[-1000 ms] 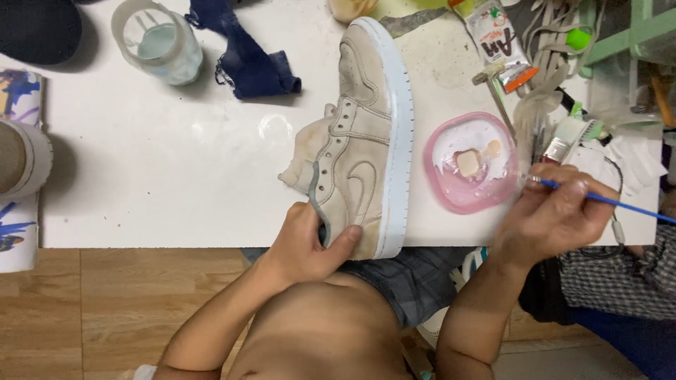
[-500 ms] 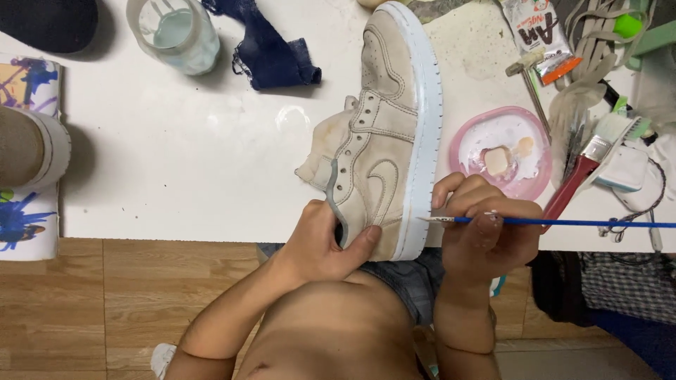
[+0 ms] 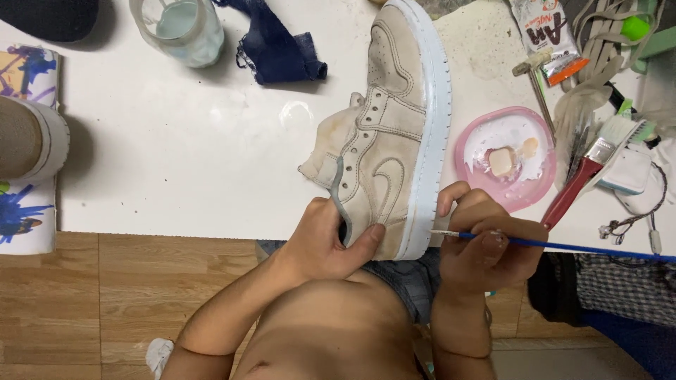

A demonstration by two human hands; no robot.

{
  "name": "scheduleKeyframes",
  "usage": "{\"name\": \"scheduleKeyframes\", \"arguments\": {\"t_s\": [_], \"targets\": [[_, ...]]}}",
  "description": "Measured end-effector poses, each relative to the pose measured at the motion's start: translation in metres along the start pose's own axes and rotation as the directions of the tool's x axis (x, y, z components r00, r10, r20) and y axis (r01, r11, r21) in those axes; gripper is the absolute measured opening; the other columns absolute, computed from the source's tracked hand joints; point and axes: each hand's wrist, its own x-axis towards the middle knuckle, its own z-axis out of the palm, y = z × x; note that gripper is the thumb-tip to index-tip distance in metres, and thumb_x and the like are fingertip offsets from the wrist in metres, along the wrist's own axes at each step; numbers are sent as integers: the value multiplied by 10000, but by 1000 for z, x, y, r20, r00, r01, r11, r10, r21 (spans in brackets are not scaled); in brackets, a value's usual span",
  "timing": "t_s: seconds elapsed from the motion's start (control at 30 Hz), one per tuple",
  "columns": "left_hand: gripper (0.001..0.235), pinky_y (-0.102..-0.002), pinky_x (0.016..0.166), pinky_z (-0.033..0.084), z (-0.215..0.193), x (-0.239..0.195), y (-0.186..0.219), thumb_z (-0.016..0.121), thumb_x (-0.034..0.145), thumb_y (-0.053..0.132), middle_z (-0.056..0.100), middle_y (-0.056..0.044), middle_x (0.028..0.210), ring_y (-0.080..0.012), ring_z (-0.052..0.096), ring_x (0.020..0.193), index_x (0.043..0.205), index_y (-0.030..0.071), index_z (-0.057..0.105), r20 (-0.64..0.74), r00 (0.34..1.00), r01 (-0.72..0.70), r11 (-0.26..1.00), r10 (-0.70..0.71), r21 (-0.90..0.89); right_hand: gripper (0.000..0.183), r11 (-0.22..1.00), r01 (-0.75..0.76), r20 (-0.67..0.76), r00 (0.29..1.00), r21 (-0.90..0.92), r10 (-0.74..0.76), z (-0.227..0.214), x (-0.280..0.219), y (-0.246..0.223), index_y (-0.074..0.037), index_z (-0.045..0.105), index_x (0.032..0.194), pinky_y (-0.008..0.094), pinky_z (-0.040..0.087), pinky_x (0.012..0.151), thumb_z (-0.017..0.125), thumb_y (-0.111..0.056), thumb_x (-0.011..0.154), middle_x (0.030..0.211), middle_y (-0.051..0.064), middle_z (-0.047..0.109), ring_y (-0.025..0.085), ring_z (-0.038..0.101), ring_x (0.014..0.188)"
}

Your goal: The person holds a beige high-top sneaker and uses a small blue paintbrush to apply white paint to the midsole. They repeatedly dip the brush into a pink container of paint and carefully paint the edges of the sole.

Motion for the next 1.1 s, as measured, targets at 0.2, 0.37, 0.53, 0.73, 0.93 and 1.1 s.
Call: {"name": "scheduleKeyframes", "arguments": {"t_s": [0.2,0.37,0.53,0.73,0.93,1.1], "targets": [[174,-306,561,437,-1,1,-1,600,972,217,519,45,659,-146,553,594,905,89,502,8,998,-56,998,56,2,321,998,57,-14,998,-9,-57,2,-4,0,-135,339,993,401,402,583,494,-387,1118,615,117,354,187,312,506],[183,-322,570,415,-35,13,2,574,983,209,492,26,688,-162,518,603,876,97,477,94,992,-93,995,89,40,299,995,72,29,997,71,-74,-4,-3,-1,-147,336,979,359,425,619,455,-373,1134,590,79,341,161,281,488],[123,-328,588,394,-89,44,40,525,918,201,476,-17,701,-180,455,621,938,79,521,342,936,-160,968,87,193,326,979,103,96,988,179,-121,6,-11,8,-130,360,985,363,427,612,509,-390,1113,614,95,389,168,337,496],[133,-322,468,425,-108,62,55,576,833,123,441,-89,435,-237,505,414,781,44,482,432,869,-287,957,241,42,327,885,35,295,936,463,-192,13,-16,29,-25,507,726,433,463,681,554,-185,1007,570,126,518,187,451,469],[98,-333,494,425,-121,70,39,575,784,138,435,-64,454,-217,489,446,776,63,514,493,836,-294,955,241,32,338,837,6,349,907,547,-235,23,-20,41,62,564,713,399,409,655,481,-82,1007,585,168,522,195,431,474],[64,-299,508,425,-126,72,20,578,793,126,457,-15,481,-162,490,487,771,88,532,452,863,-244,970,227,-22,291,854,26,398,877,519,-269,30,-19,39,70,591,782,353,398,662,520,-92,1014,643,153,546,169,454,543]]}}
